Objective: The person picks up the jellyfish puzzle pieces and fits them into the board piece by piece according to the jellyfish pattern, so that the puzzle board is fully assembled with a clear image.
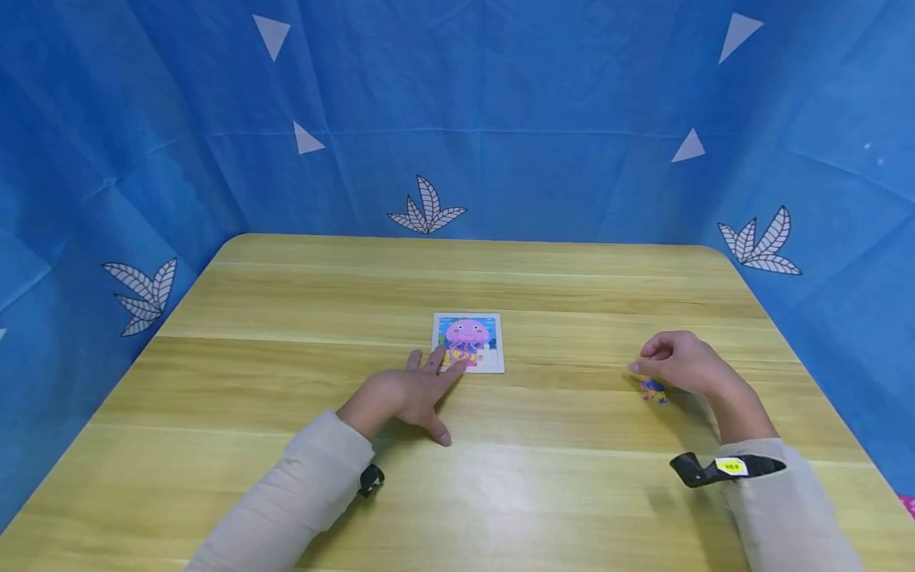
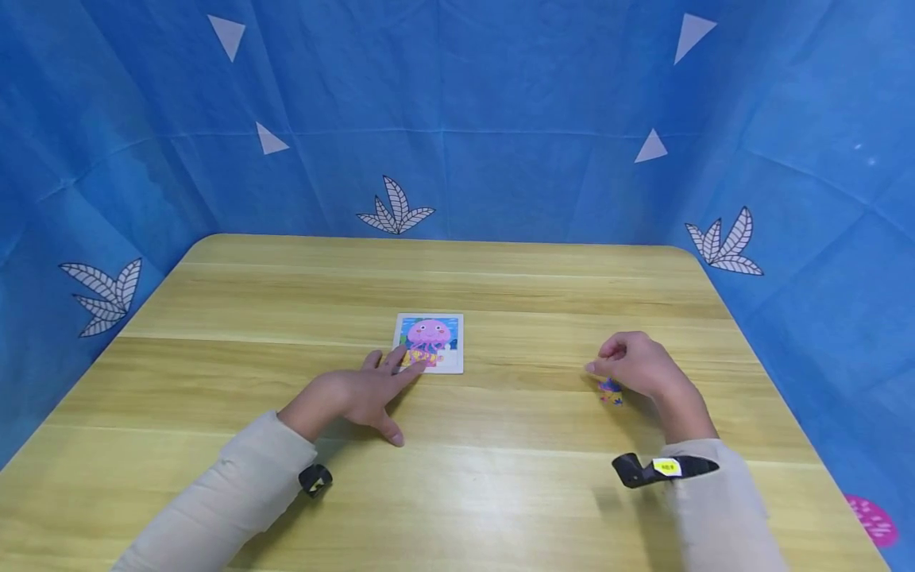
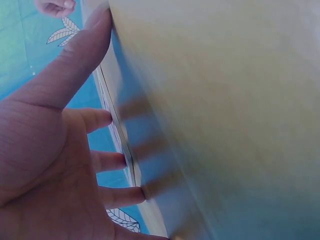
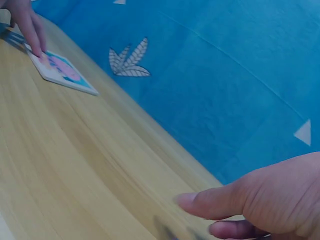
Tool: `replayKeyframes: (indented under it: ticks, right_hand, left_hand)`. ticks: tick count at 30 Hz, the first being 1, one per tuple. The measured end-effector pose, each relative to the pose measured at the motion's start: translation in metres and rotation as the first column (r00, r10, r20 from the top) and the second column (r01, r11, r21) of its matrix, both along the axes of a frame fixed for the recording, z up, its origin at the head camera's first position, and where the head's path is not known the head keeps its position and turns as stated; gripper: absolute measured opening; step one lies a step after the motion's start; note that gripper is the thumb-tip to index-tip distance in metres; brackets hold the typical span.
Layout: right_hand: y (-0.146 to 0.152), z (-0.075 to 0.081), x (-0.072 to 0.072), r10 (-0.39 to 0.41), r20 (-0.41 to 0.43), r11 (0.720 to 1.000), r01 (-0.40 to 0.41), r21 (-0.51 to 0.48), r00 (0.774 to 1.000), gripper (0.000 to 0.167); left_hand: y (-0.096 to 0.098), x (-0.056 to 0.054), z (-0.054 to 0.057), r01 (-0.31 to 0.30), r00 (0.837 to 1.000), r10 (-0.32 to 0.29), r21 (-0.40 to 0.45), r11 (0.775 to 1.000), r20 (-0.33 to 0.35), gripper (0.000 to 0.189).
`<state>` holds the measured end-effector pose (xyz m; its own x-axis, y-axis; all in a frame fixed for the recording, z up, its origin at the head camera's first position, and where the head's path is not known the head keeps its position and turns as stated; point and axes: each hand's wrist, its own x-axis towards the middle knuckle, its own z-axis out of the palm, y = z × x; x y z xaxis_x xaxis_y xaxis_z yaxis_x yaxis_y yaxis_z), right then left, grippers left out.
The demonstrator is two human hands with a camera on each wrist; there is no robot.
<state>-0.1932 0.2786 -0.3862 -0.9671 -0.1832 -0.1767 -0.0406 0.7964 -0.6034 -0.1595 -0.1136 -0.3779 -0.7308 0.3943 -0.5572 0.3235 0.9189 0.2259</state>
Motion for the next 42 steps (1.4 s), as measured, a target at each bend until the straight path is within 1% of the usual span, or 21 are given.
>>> replayKeyframes:
  ticks: [3,8,11,13,18,24,32,35,39,42]
  right_hand:
    - [0.009,-0.001,0.004,0.01,0.026,1.0,-0.01,-0.007,1.0,0.039]
    - [0.018,-0.003,0.008,0.032,0.107,0.999,-0.031,-0.017,0.994,0.048]
    - [0.02,-0.004,0.01,0.044,0.13,0.999,-0.041,-0.028,0.991,0.052]
    - [0.021,-0.006,0.011,0.05,0.131,0.998,-0.045,-0.041,0.99,0.05]
    - [0.021,-0.008,0.013,0.057,0.119,0.996,-0.048,-0.078,0.991,0.04]
    - [0.019,-0.009,0.014,0.068,0.1,0.993,-0.059,-0.098,0.993,0.033]
    - [0.011,-0.011,0.012,0.101,0.082,0.988,-0.09,-0.127,0.991,0.03]
    - [0.008,-0.011,0.011,0.108,0.068,0.988,-0.099,-0.12,0.992,0.031]
    - [0.003,-0.012,0.01,0.092,0.065,0.99,-0.085,-0.112,0.994,0.032]
    - [-0.001,-0.013,0.008,0.084,0.067,0.988,-0.075,-0.134,0.994,0.031]
  left_hand:
    - [0.0,0.0,0.0,0.003,1.0,-0.003,-0.005,1.0,0.0,0.112]
    - [0.0,0.0,0.0,0.002,1.0,-0.002,-0.004,1.0,-0.001,0.112]
    - [0.0,0.0,0.001,0.004,1.0,-0.004,-0.002,1.0,0.0,0.111]
    - [0.0,0.001,0.001,0.004,1.0,-0.004,0.002,1.0,-0.002,0.111]
    - [0.001,0.001,0.002,0.005,1.0,-0.005,-0.004,1.0,-0.008,0.112]
    - [0.001,0.001,0.001,0.003,1.0,-0.003,-0.005,1.0,-0.007,0.112]
    - [0.001,0.001,0.003,-0.007,1.0,0.007,0.001,1.0,-0.001,0.112]
    - [0.0,0.001,0.002,-0.012,1.0,0.012,0.002,1.0,0.002,0.112]
    - [0.0,0.001,0.003,-0.014,1.0,0.014,0.005,1.0,0.002,0.112]
    - [-0.001,0.001,0.002,-0.008,1.0,0.008,0.004,1.0,-0.002,0.112]
